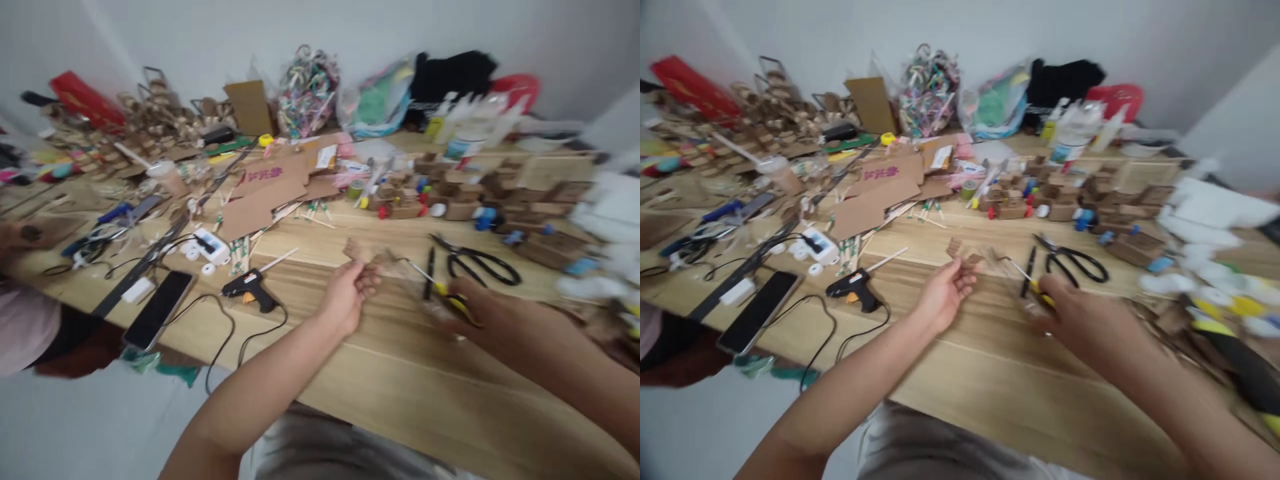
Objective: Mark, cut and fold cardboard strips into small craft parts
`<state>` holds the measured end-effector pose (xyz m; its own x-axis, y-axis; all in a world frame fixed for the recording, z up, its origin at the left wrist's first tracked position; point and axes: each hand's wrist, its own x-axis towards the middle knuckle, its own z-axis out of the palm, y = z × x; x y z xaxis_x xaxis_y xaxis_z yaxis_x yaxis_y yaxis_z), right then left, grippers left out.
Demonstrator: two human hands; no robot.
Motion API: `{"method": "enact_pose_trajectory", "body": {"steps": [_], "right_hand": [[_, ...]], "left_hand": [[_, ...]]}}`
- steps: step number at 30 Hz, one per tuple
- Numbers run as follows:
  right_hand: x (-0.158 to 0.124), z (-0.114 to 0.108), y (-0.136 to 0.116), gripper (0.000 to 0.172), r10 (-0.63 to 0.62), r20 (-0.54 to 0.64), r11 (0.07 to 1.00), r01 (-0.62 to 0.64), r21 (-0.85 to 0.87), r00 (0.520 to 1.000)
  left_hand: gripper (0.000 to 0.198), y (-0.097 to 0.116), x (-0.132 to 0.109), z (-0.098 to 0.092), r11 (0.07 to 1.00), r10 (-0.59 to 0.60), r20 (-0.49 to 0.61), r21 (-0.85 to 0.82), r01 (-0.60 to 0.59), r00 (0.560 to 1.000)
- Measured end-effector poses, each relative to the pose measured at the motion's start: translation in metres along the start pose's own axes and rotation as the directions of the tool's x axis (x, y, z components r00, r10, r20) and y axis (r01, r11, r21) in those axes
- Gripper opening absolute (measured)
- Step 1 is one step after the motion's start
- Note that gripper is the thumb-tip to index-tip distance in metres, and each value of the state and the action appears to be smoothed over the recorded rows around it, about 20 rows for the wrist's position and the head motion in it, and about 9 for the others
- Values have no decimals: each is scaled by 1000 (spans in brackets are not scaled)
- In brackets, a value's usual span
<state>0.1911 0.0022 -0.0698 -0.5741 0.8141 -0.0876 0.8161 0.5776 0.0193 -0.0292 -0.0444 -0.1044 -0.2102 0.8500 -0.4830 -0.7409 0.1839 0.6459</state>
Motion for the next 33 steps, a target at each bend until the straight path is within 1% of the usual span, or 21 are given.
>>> {"method": "enact_pose_trajectory", "body": {"steps": [2,4,6,8,10,12,14,16,17,19,23,25,27,29,31,33], "right_hand": [[-3,-21,-33,18,22,122,999,-18,-37,992],[-2,-34,-57,20,-74,203,995,85,-45,976],[1,-40,-72,18,-184,247,978,203,-54,951],[6,-41,-76,20,-264,248,958,284,-48,932],[15,-41,-73,24,-281,229,952,300,-53,932],[27,-41,-66,28,-237,208,964,256,-71,949],[40,-42,-57,28,-184,193,975,203,-88,964],[46,-43,-50,28,-152,184,980,172,-97,971],[45,-43,-47,27,-147,184,982,166,-95,972],[39,-39,-45,25,-145,196,983,164,-80,970],[17,-27,-42,23,-231,221,969,244,-35,948],[10,-25,-35,24,-229,216,970,241,-30,949],[7,-28,-26,23,-174,217,982,185,-29,960],[8,-32,-15,23,-106,221,993,115,-28,970],[10,-37,-7,25,-60,215,997,68,-29,975],[16,-41,-4,24,-44,205,998,51,-32,978]], "left_hand": [[15,4,-1,3,1000,-8,-38,10,9,999],[15,7,-3,8,1000,-8,-64,15,9,998],[15,10,-6,12,1000,7,-92,8,-6,996],[19,13,-9,15,997,54,-80,52,-50,995],[22,17,-12,18,989,89,-33,122,-84,996],[22,22,-12,18,981,77,15,180,-78,997],[17,28,-11,17,976,45,37,210,-52,998],[10,32,-8,14,974,45,30,220,-51,999],[8,34,-7,13,974,57,23,219,-61,998],[13,36,-4,10,972,87,23,215,-89,996],[18,32,-1,9,956,117,83,261,-135,990],[21,26,0,10,935,122,114,319,-153,986],[23,18,2,10,903,136,151,389,-185,979],[22,10,7,9,846,181,191,470,-252,965],[21,4,12,7,753,279,225,552,-358,934],[21,1,17,4,647,371,255,619,-446,893]]}}
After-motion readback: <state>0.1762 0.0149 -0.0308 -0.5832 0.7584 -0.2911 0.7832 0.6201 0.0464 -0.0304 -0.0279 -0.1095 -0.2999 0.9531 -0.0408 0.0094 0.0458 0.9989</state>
